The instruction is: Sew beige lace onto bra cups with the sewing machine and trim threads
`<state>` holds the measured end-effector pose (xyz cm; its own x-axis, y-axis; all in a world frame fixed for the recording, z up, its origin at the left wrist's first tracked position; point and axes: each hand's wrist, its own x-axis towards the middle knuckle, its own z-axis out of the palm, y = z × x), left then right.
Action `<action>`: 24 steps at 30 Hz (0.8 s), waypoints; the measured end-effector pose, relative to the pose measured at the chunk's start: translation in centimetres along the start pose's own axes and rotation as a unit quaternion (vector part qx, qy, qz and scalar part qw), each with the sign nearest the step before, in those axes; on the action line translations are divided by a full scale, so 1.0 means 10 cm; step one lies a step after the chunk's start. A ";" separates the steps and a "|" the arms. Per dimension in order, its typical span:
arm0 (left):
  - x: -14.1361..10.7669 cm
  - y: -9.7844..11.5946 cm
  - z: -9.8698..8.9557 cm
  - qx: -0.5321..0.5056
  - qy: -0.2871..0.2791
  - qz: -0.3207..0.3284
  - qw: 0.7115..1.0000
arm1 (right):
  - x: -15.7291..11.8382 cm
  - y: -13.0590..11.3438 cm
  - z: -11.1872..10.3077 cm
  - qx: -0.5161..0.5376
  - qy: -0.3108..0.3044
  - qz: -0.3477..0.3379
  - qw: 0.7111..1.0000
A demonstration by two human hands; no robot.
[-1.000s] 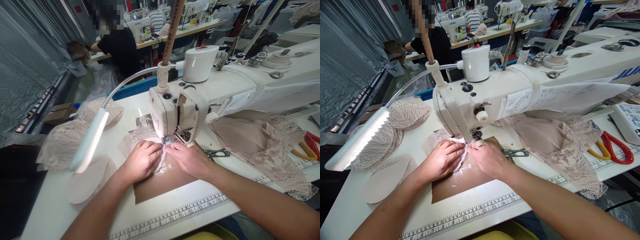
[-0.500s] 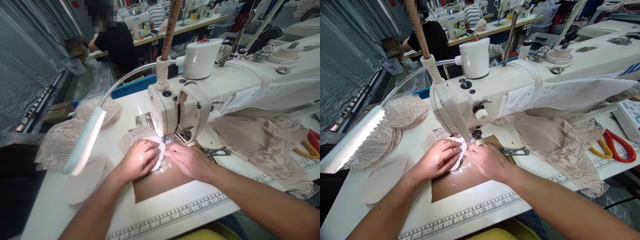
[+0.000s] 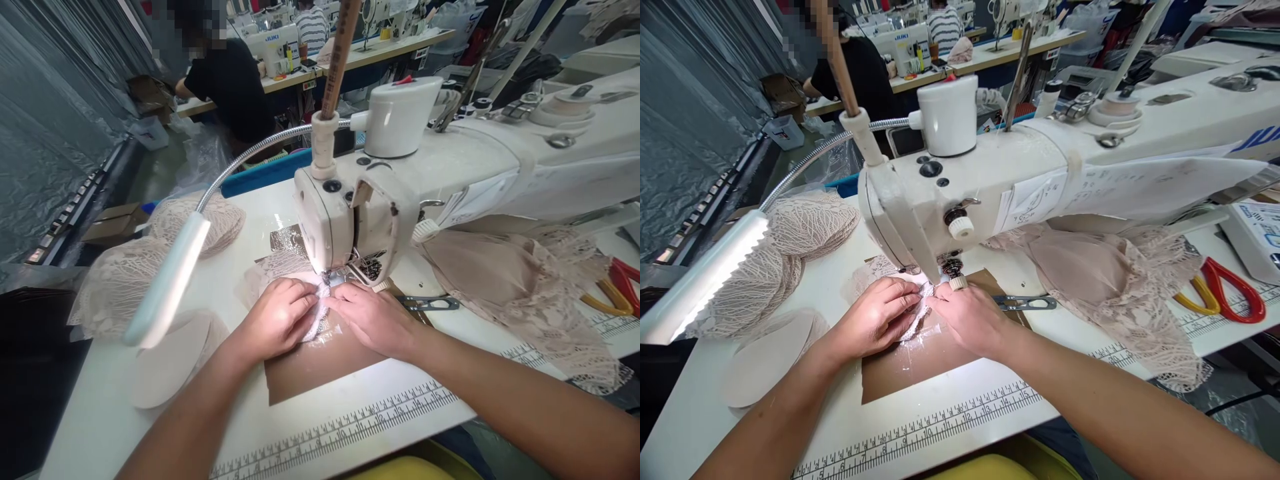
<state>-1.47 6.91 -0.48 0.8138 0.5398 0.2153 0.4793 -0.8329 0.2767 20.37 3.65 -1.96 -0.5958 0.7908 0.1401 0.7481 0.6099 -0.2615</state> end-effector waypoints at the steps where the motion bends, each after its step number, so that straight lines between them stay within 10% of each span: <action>1: 0.00 0.00 0.00 0.001 0.000 0.001 1.000 | 0.00 -0.01 0.00 -0.009 -0.004 0.004 1.000; 24: 0.06 0.20 0.11 0.056 -0.014 -0.042 0.997 | -0.12 -0.01 0.01 -0.044 0.004 -0.004 0.999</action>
<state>0.37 5.47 -0.85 0.7772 0.6061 0.1690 0.5789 -0.7940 0.1855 20.92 2.64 -2.18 -0.5994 0.7862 0.1504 0.7663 0.6179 -0.1759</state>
